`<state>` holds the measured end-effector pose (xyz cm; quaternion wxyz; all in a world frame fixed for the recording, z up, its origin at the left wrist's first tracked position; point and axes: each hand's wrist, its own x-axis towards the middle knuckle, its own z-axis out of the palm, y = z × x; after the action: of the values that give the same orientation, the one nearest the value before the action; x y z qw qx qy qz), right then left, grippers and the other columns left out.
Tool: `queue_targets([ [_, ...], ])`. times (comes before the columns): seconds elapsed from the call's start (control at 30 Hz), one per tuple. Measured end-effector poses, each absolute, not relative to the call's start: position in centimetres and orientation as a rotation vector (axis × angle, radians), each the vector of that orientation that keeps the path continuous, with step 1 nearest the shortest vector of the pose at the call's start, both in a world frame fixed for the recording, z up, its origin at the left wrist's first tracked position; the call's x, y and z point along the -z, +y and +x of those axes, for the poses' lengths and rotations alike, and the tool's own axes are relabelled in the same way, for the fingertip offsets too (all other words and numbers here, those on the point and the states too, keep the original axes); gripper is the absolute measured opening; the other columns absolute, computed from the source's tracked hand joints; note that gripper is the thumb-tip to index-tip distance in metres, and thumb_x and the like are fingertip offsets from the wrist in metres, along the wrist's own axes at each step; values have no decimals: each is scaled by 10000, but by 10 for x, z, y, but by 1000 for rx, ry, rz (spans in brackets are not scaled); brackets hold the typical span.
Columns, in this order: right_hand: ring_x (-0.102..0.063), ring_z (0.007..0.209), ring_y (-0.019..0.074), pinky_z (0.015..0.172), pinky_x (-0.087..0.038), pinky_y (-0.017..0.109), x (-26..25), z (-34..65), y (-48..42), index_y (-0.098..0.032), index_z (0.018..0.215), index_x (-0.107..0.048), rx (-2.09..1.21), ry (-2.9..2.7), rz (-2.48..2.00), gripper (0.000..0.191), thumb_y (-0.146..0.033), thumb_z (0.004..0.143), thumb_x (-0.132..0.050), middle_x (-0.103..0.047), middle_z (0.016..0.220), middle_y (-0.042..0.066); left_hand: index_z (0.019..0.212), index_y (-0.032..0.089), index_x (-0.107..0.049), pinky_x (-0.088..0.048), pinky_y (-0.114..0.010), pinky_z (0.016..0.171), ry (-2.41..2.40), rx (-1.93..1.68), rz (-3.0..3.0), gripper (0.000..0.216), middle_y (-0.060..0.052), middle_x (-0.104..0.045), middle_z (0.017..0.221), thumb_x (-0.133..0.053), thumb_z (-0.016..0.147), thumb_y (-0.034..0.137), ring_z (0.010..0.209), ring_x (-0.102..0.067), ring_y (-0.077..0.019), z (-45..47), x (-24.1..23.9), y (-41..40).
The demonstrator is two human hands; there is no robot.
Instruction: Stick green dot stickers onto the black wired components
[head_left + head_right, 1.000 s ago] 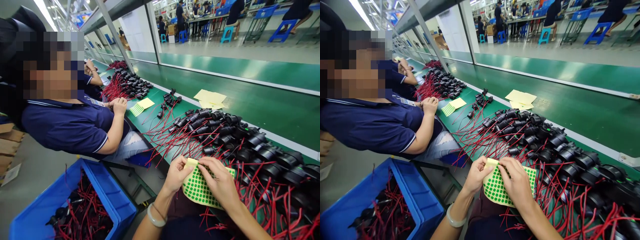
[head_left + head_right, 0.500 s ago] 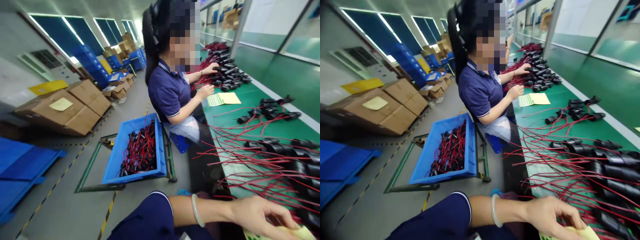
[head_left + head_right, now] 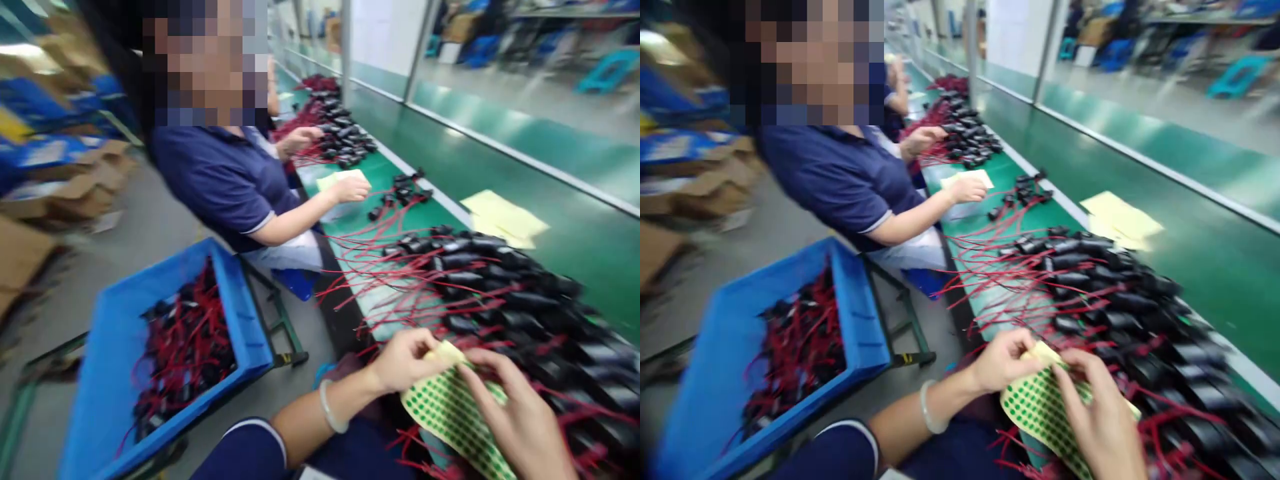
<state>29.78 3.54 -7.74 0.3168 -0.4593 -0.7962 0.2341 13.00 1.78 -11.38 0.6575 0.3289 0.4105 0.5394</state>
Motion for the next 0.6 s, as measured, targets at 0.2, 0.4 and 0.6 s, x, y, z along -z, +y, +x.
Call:
queue_targets([
  [0.2, -639, 794, 153, 676, -544, 260, 78, 283, 35, -224, 863, -555, -429, -2147, -1272, 137, -319, 931, -485, -629, 896, 35, 635, 165, -463, -355, -210, 572, 859, -1201, 611, 432, 39, -543, 606, -818, 596, 407, 552, -452, -69, 127, 105, 20],
  [0.4, -611, 946, 222, 796, -511, 364, 84, 288, 23, -185, 964, -572, -125, -2134, -1175, 138, -280, 936, -476, -587, 1064, 116, 756, 173, -514, -455, -266, 636, 1073, -1231, 558, 223, -17, -645, 723, -698, 726, 295, 639, -585, -138, 141, 110, 12],
  [0.6, -659, 881, 176, 738, -549, 251, 116, 299, 21, -197, 944, -558, -211, -2157, -1065, 121, -273, 939, -465, -608, 981, 91, 1101, 200, -581, -434, -391, 977, 1590, -1475, 1593, 305, -109, -639, 1152, -632, 801, 174, 1095, -578, -245, 98, 93, 29],
])
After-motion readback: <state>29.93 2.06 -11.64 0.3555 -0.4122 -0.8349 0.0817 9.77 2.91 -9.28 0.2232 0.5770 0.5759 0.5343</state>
